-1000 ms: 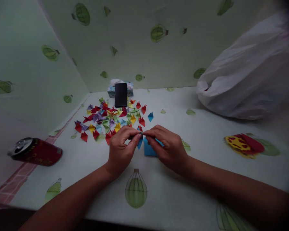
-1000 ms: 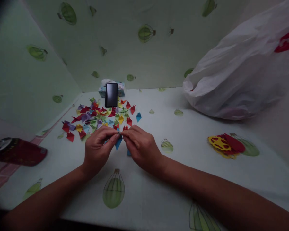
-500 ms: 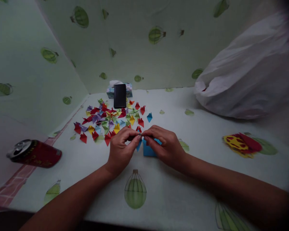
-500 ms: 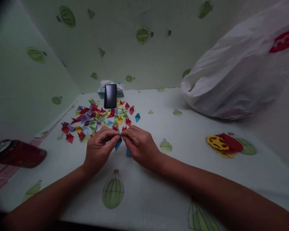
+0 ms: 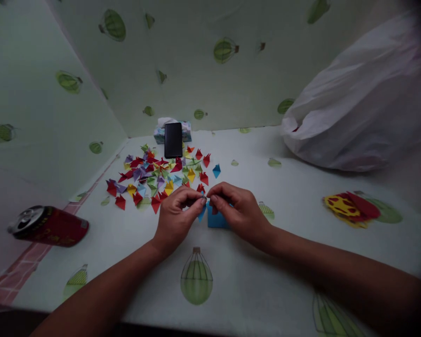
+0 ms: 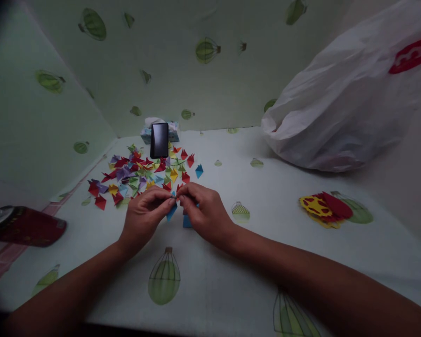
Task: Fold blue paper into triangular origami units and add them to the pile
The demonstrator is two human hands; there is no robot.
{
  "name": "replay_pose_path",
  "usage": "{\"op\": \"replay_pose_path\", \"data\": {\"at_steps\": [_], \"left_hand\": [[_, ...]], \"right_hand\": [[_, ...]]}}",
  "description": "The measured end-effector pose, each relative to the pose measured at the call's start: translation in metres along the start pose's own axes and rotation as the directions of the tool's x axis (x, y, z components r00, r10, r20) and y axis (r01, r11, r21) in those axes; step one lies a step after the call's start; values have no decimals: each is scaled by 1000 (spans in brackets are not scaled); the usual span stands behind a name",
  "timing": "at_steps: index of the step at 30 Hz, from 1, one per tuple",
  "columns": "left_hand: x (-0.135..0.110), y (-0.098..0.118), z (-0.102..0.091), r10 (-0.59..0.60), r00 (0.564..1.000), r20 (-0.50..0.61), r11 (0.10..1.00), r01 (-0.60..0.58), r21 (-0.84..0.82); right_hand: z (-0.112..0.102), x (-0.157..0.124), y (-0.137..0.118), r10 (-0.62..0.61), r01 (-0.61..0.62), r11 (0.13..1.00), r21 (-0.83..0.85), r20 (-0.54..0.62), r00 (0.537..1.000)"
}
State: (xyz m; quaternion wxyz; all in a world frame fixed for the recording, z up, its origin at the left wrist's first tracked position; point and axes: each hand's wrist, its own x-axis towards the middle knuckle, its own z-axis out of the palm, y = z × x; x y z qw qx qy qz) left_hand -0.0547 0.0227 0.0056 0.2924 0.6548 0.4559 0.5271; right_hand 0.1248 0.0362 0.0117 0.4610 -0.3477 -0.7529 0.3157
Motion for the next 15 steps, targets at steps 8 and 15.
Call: {"op": "replay_pose_path", "data": {"at_steps": [8,15], "left_hand": [[5,2,-2,-171,985,12,967,170,-189],[4,-7,4,-382,921,69,845,379,-378]], "right_hand": [[0,1,2,113,-111,990,85,-15,994],[0,4,7,148,-144,981,131,-22,989]]}}
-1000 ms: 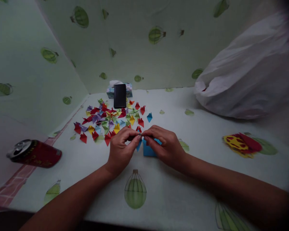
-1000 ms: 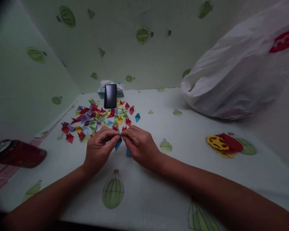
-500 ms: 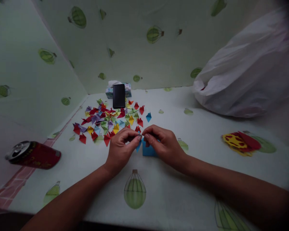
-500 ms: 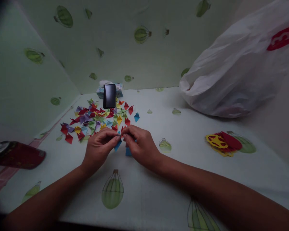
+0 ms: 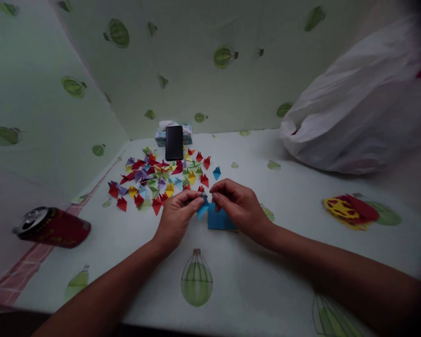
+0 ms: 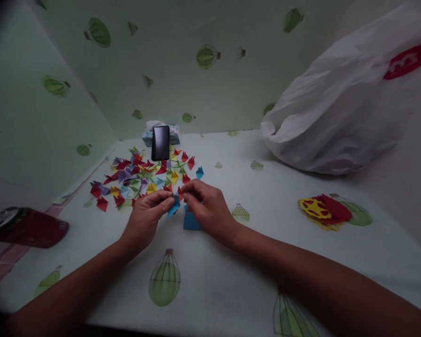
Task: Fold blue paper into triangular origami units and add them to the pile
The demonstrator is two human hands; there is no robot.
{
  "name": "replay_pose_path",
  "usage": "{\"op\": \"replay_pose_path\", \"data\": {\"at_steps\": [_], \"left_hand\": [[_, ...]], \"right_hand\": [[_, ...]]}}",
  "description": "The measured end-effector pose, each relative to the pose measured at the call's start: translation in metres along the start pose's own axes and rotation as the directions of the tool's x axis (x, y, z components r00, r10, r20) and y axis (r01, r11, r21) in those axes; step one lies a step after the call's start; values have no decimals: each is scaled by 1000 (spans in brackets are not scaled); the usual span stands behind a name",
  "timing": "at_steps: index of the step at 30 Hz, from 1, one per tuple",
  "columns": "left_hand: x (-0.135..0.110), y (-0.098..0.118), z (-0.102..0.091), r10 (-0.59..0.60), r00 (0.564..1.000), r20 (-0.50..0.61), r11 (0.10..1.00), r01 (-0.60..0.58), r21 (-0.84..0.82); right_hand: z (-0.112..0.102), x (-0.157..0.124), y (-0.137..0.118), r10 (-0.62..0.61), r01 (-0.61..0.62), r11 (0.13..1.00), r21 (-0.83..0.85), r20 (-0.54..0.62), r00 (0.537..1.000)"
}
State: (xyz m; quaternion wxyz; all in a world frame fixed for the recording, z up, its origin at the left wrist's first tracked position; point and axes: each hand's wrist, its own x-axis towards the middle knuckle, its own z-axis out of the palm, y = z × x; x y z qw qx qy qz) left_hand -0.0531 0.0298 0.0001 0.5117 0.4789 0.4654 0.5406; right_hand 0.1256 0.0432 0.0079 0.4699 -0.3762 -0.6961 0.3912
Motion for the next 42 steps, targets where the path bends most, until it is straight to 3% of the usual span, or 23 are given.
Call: {"op": "replay_pose_path", "data": {"at_steps": [7,14,25,34,42], "left_hand": [[0,-3,-1,-42,999,34,997,44,-66],[0,-2,-2,12,998,66,1000,-11,-11],[-2,3,-1,76,994,83,987,-86,132],[0,1,-3,200,977,72,932,-212,293],[-2,2,-3,371,915,160,800,-402,445]], "right_hand": [[1,2,7,-134,136,989,-62,41,990],[1,1,8,-272,276,942,-192,49,961],[1,1,8,-340,347,904,-250,71,938],[-1,1,4,-109,116,991,-70,100,989],[1,3,4,2,-7,999,40,133,991]]}}
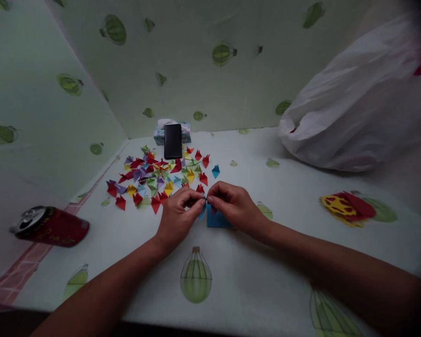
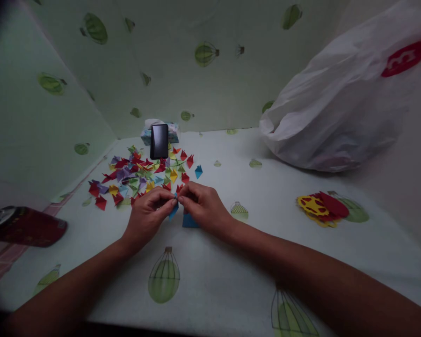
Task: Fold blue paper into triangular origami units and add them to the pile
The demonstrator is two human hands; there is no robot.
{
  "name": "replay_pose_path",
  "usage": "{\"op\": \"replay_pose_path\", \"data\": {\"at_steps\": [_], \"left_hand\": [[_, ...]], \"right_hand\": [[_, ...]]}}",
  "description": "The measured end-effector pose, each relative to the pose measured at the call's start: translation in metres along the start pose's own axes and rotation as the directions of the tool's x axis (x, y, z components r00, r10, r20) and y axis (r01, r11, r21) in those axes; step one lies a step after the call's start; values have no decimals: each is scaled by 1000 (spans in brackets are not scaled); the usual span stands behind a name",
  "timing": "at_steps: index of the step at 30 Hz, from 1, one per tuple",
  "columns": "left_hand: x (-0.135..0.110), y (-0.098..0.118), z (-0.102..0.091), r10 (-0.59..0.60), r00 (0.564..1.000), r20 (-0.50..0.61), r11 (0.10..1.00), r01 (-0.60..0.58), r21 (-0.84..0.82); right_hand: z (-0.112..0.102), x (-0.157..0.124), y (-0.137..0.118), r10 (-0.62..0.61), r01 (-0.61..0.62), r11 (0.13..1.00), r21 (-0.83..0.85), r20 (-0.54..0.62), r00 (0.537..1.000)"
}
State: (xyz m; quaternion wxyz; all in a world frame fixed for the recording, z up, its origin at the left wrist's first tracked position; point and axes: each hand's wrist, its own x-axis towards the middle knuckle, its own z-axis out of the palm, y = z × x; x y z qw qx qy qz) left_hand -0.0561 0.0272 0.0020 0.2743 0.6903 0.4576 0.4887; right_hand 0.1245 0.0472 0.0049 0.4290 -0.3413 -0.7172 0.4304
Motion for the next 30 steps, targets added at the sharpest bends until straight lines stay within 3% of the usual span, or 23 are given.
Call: {"op": "replay_pose_path", "data": {"at_steps": [7,13,22,26,30], "left_hand": [[0,2,-1,86,996,15,995,-86,53],[-1,-5,1,-100,994,34,992,103,-75],[-3,-6,2,-179,983,23,980,181,-84],[-3,-6,6,-269,962,51,940,274,-203],[-2,-6,8,-383,917,107,846,395,-358]], "right_hand": [[1,2,0,105,-105,992,73,14,994],[0,3,2,226,-242,945,222,95,970],[3,3,4,135,-138,981,137,31,990],[4,1,5,129,-130,988,88,9,992],[3,-1,7,121,-121,992,25,-13,993]]}}
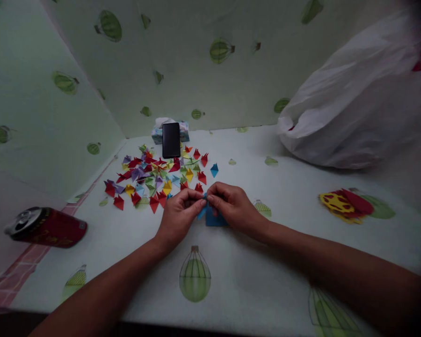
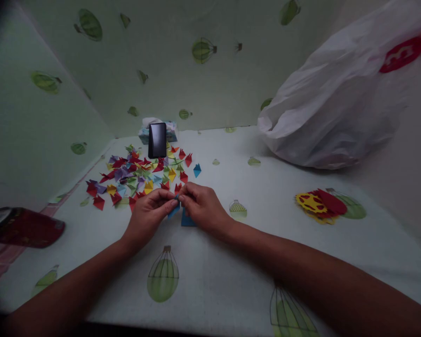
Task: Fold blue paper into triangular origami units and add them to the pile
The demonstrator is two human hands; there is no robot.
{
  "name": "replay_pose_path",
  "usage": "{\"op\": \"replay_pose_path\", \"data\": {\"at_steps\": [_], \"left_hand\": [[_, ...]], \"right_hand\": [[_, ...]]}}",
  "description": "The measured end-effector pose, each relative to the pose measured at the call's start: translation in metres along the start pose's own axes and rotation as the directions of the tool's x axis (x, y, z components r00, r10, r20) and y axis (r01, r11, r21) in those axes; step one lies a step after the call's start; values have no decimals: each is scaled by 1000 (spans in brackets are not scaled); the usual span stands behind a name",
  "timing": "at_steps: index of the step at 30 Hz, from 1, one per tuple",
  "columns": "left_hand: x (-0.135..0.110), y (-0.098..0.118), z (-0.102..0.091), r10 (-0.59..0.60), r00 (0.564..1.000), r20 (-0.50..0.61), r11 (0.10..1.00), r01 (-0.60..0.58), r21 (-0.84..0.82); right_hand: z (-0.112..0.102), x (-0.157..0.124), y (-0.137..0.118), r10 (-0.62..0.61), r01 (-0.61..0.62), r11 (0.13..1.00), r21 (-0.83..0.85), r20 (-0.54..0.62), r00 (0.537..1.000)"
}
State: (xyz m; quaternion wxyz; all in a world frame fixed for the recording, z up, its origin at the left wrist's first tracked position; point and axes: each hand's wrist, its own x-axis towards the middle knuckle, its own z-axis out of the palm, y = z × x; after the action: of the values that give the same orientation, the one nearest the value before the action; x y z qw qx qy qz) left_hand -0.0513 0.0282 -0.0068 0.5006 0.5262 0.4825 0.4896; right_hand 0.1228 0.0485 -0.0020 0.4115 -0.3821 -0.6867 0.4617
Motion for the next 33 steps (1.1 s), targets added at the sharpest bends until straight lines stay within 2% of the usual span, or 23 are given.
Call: {"op": "replay_pose_path", "data": {"at_steps": [3,8,13,18,27,33], "left_hand": [[2,1,-1,-30,1000,-7,998,29,-64],[3,4,-2,-19,999,-39,996,16,-87],[1,3,0,-30,999,-17,995,28,-94],[0,1,1,-45,999,1,993,45,-110],[3,1,-3,8,999,-41,998,-11,-69],[2,1,-1,-3,1000,-29,994,0,-107]], "right_hand": [[-2,1,1,29,-30,999,35,25,999],[-3,3,-1,3,-3,1000,30,11,1000],[-1,1,-1,33,-35,997,74,25,999],[1,0,2,32,-32,999,28,2,999],[0,2,2,60,-57,992,113,-26,998],[2,0,1,32,-32,999,35,-19,999]]}}
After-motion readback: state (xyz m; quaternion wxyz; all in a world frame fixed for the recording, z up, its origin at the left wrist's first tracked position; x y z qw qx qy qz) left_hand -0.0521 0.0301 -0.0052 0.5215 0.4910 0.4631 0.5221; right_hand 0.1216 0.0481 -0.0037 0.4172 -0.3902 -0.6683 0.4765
